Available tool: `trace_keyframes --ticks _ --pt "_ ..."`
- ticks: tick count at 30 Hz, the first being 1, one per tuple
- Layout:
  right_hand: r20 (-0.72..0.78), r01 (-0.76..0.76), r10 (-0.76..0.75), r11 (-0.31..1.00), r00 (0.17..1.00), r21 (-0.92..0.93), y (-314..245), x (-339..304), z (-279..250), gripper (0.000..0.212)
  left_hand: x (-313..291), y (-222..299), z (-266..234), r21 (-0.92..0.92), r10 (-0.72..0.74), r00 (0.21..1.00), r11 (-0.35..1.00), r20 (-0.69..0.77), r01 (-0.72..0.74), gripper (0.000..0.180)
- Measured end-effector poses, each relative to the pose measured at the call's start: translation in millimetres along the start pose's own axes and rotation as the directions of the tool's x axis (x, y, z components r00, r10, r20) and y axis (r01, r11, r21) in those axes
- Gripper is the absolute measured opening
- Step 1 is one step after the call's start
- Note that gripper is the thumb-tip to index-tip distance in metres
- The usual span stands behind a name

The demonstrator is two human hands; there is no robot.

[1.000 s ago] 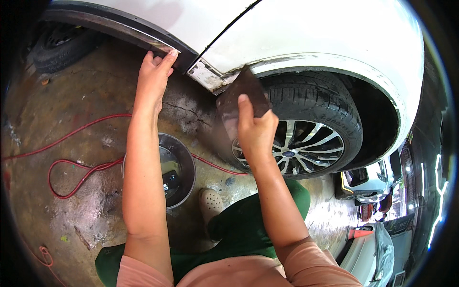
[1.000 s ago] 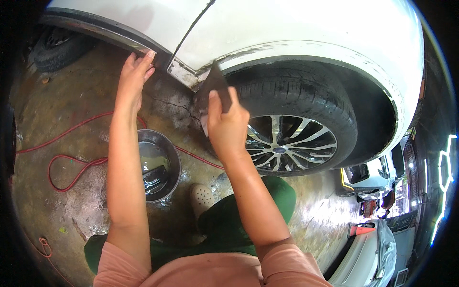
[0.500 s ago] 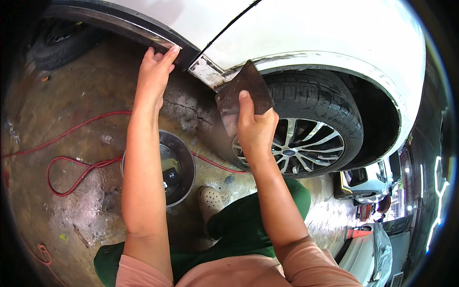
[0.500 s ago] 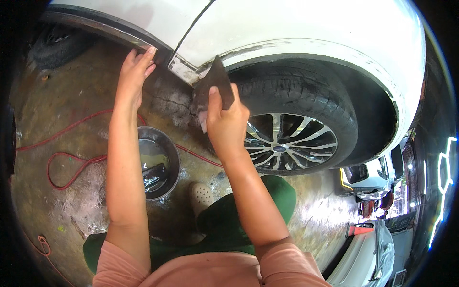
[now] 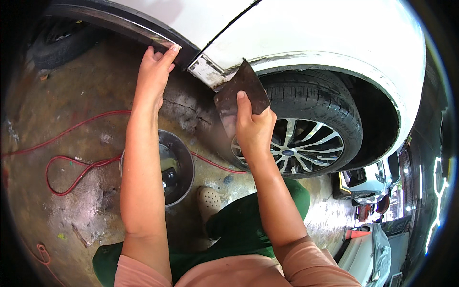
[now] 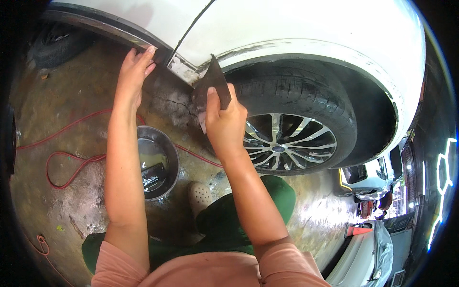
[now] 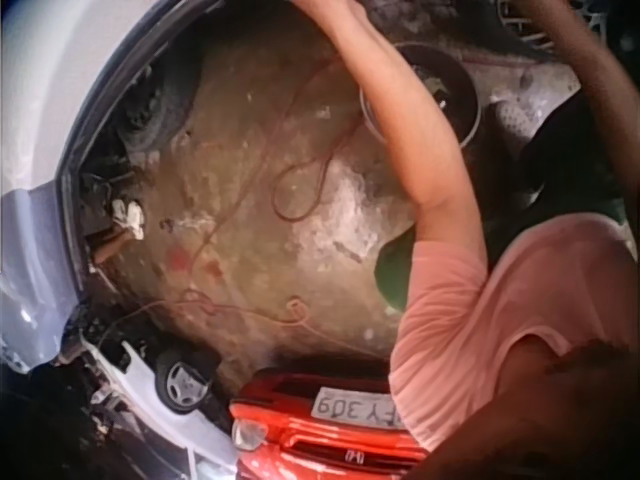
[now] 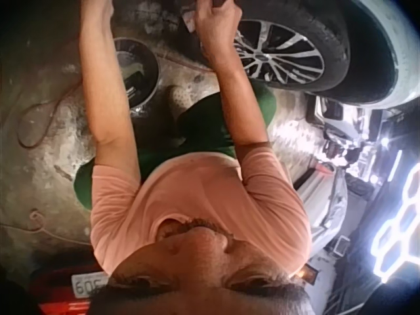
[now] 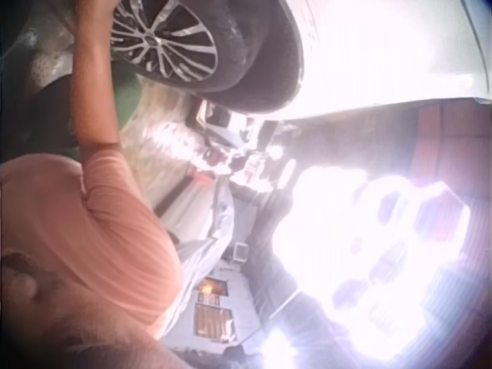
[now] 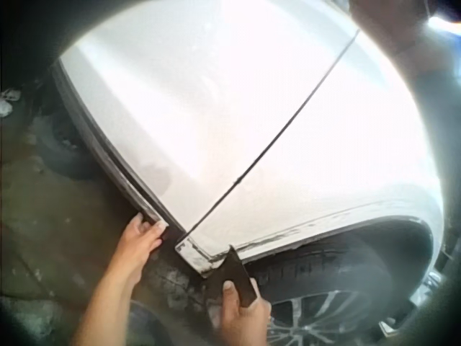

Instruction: The person sands the lower side panel of a white car near the front wheel using a sanding block. They repeatedly dip the block into a bucket of water and continue sanding the same area.

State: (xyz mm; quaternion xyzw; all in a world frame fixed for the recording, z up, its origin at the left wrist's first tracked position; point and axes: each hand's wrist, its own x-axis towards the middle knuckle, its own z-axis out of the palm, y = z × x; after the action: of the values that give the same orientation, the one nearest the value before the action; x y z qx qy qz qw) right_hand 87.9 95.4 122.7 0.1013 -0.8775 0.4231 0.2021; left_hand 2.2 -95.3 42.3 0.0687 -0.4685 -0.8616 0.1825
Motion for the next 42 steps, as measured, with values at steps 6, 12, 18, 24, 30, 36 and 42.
trace_keyframes --ticks 6,12,18,24,30,36,42 --pt "0.002 0.092 -0.092 0.991 0.996 -0.097 17 -1 1 0.014 1 2 -2 0.005 -0.001 0.999 1.0 0.037 0.001 0.104" --pt "0.032 0.332 -0.336 0.905 0.941 -0.266 47 0 0 0.017 11 -6 -4 0.007 0.028 0.995 1.0 0.095 -0.029 0.101" --pt "0.035 0.171 -0.167 0.965 0.985 -0.2 43 1 1 0.016 3 1 2 -0.015 0.029 0.994 1.0 0.102 -0.027 0.098" --pt "0.012 0.183 -0.184 0.966 0.983 -0.183 33 -1 2 0.018 1 -1 3 -0.018 0.017 0.999 1.0 0.028 -0.017 0.101" --pt "-0.02 0.075 -0.075 0.997 0.997 -0.027 14 2 -2 0.021 4 -3 -1 0.01 0.003 0.998 1.0 0.069 -0.003 0.105" --pt "0.017 0.15 -0.149 0.974 0.989 -0.172 21 3 0 0.018 4 -1 -7 0.01 0.018 0.996 1.0 0.091 -0.019 0.107" --pt "0.059 0.208 -0.199 0.952 0.978 -0.225 33 2 2 0.017 2 3 -1 -0.021 0.007 0.999 1.0 0.041 -0.007 0.109"
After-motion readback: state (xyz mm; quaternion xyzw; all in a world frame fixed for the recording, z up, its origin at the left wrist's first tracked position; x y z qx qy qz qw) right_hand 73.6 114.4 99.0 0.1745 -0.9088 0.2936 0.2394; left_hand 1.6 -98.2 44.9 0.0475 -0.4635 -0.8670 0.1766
